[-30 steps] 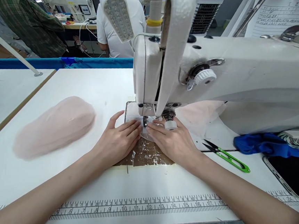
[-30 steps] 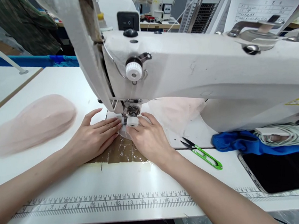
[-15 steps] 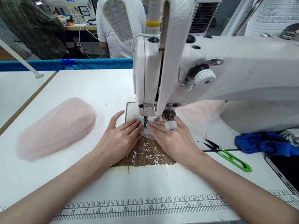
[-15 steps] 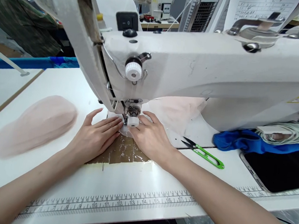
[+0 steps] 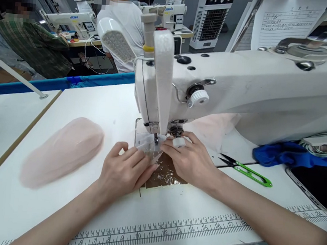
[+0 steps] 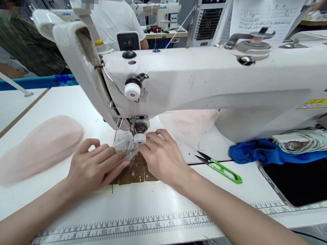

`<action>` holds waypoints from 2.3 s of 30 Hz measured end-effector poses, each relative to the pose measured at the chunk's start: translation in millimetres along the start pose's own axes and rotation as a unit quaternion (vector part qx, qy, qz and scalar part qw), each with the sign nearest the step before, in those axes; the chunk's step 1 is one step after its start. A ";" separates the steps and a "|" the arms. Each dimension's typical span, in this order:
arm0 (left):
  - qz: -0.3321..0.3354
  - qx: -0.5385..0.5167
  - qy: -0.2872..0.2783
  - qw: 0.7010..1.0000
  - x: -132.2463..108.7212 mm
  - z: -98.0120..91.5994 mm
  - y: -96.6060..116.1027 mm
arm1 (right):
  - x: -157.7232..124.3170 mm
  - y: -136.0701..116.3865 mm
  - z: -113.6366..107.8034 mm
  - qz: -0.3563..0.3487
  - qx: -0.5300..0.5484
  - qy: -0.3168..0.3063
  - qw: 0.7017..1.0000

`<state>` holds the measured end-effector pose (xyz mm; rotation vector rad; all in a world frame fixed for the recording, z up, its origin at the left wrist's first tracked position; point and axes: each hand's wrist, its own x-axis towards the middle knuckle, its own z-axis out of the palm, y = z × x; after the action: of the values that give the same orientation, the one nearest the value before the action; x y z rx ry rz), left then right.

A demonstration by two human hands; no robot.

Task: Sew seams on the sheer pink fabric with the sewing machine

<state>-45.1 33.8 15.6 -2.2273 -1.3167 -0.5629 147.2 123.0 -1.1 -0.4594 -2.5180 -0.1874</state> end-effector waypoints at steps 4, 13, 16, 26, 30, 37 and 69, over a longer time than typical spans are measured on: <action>-0.042 -0.071 -0.021 0.996 1.2 -6.0 -6.6 | 0.8 -5.2 -5.4 -0.058 0.039 -0.003 0.998; -0.055 -0.166 -0.089 0.980 -2.1 7.6 -13.6 | 2.1 -14.5 -9.1 -0.021 0.025 -0.007 0.999; -0.054 -0.167 -0.108 0.979 -3.7 14.1 -11.2 | 1.3 -13.2 -6.8 0.016 0.003 -0.048 0.999; -0.033 -0.102 -0.106 0.989 -9.8 16.0 2.0 | 2.7 -2.2 -7.1 0.039 -0.033 -0.086 0.995; -0.029 -0.061 -0.089 0.994 -11.6 18.0 7.3 | 2.4 -1.4 -5.2 0.026 -0.040 -0.081 0.996; -0.023 -0.034 -0.082 0.996 -9.1 18.2 9.7 | 2.0 -0.9 -3.2 0.033 -0.036 -0.077 0.996; 0.057 -0.095 -0.065 0.992 -13.6 0.3 2.4 | -3.4 -2.4 -9.9 -0.048 0.036 -0.004 0.998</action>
<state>-49.1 23.6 7.1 -2.5142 -1.2337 -0.5298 154.0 117.6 5.2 -0.3121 -2.5464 -0.1315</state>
